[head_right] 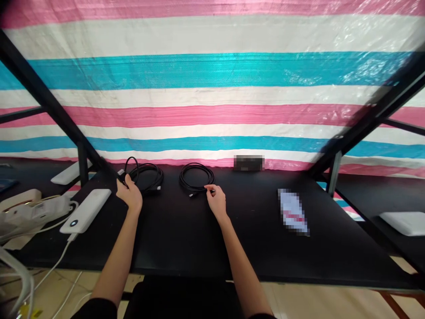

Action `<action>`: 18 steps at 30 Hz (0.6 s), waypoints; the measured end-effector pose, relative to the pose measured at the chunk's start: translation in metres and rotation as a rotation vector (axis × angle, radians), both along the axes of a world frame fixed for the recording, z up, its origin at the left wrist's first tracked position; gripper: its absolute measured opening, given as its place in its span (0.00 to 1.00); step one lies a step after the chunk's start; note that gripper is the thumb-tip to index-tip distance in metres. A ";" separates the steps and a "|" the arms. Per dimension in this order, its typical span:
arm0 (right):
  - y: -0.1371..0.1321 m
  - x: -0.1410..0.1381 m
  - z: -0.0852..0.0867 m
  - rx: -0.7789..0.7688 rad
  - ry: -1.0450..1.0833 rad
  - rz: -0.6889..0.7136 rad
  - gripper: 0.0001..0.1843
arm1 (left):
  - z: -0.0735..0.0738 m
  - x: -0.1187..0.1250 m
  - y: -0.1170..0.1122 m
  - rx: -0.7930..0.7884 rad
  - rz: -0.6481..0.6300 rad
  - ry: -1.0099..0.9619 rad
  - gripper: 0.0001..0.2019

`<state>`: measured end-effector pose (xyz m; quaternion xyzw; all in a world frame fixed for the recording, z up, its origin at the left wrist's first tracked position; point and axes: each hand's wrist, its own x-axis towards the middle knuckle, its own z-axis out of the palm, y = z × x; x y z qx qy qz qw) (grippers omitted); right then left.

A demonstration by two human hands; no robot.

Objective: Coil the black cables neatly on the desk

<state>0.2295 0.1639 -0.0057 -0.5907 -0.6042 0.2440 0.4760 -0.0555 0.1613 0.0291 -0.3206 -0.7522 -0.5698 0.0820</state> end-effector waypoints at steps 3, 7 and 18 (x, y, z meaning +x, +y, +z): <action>0.000 -0.001 0.000 -0.012 -0.007 0.001 0.14 | 0.004 -0.001 -0.004 0.084 0.068 -0.029 0.20; 0.000 -0.001 0.000 -0.004 -0.002 0.006 0.13 | 0.001 0.003 -0.008 0.140 0.027 0.012 0.20; 0.001 -0.006 0.012 -0.186 0.321 0.112 0.22 | -0.017 0.043 -0.021 0.108 -0.561 0.416 0.19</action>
